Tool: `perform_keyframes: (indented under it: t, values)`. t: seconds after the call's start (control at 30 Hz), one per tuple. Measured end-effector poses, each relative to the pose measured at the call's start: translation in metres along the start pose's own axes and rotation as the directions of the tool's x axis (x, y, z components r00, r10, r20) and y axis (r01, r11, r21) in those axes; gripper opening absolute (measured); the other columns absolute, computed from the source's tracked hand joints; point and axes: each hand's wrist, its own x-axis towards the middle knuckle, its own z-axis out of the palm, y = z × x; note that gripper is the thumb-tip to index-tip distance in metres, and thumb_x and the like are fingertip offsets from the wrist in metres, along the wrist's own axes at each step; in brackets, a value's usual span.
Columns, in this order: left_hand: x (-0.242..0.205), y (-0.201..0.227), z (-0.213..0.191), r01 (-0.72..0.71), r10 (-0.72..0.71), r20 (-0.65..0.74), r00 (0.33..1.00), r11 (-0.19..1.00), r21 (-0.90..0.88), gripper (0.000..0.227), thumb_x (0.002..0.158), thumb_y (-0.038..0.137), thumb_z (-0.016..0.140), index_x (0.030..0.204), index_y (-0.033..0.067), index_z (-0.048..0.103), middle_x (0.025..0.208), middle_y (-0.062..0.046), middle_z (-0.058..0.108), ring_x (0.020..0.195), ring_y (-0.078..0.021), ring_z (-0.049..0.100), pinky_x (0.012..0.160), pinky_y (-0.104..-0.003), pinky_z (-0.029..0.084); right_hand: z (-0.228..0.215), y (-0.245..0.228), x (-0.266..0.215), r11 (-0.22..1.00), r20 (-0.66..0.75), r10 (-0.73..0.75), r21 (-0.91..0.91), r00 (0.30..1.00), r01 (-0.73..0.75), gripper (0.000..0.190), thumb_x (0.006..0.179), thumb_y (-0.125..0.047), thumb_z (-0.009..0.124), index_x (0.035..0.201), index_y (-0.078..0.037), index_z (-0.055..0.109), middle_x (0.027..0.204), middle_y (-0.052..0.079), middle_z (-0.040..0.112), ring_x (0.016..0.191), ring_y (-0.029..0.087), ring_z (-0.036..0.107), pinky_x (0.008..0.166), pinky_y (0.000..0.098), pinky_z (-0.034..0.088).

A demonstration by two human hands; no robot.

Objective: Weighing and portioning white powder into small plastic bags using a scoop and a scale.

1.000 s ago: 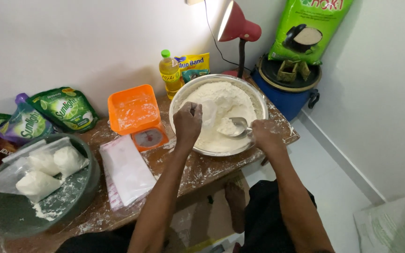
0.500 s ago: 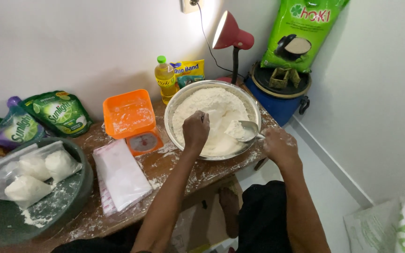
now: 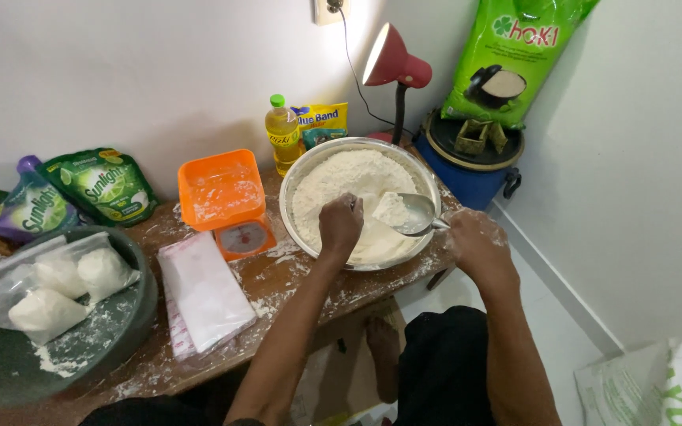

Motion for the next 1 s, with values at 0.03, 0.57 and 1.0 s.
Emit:
perform_keyframes:
  t: [0.03, 0.57, 1.0]
  values:
    - [0.001, -0.001, 0.001, -0.001, 0.001, -0.004, 1.000, 1.000, 0.000, 0.020, 0.096, 0.023, 0.065, 0.098, 0.0064, 0.076, 0.076, -0.016, 0.074, 0.080, -0.0377, 0.076, 0.069, -0.050, 0.063, -0.002, -0.003, -0.002, 1.000, -0.003, -0.003, 0.000, 1.000, 0.003, 0.036, 0.096, -0.024, 0.045, 0.097, -0.008, 0.078, 0.090, 0.014, 0.075, 0.094, 0.039, 0.073, 0.081, 0.0497, 0.059]
    - [-0.010, 0.019, -0.005, 0.086, -0.071, 0.079, 0.994, 0.974, -0.211, 0.021, 0.096, 0.027, 0.066, 0.097, 0.0103, 0.080, 0.080, -0.016, 0.075, 0.086, -0.0391, 0.075, 0.077, -0.051, 0.060, 0.036, -0.009, 0.051, 0.889, -0.263, -0.403, -0.339, 0.876, 0.307, 0.036, 0.097, -0.017, 0.050, 0.062, -0.021, 0.062, 0.057, 0.003, 0.059, 0.058, 0.027, 0.065, 0.051, 0.0395, 0.045]
    - [-0.012, 0.021, 0.006, 0.099, -0.095, 0.034, 0.995, 0.977, -0.188, 0.022, 0.095, 0.017, 0.063, 0.101, 0.0031, 0.078, 0.084, -0.021, 0.075, 0.088, -0.0407, 0.074, 0.077, -0.050, 0.061, -0.043, -0.089, 0.049, 0.854, -0.047, -0.361, -0.416, 0.931, 0.311, 0.025, 0.089, -0.009, 0.062, 0.069, -0.016, 0.076, 0.059, 0.008, 0.068, 0.059, 0.027, 0.070, 0.051, 0.0391, 0.045]
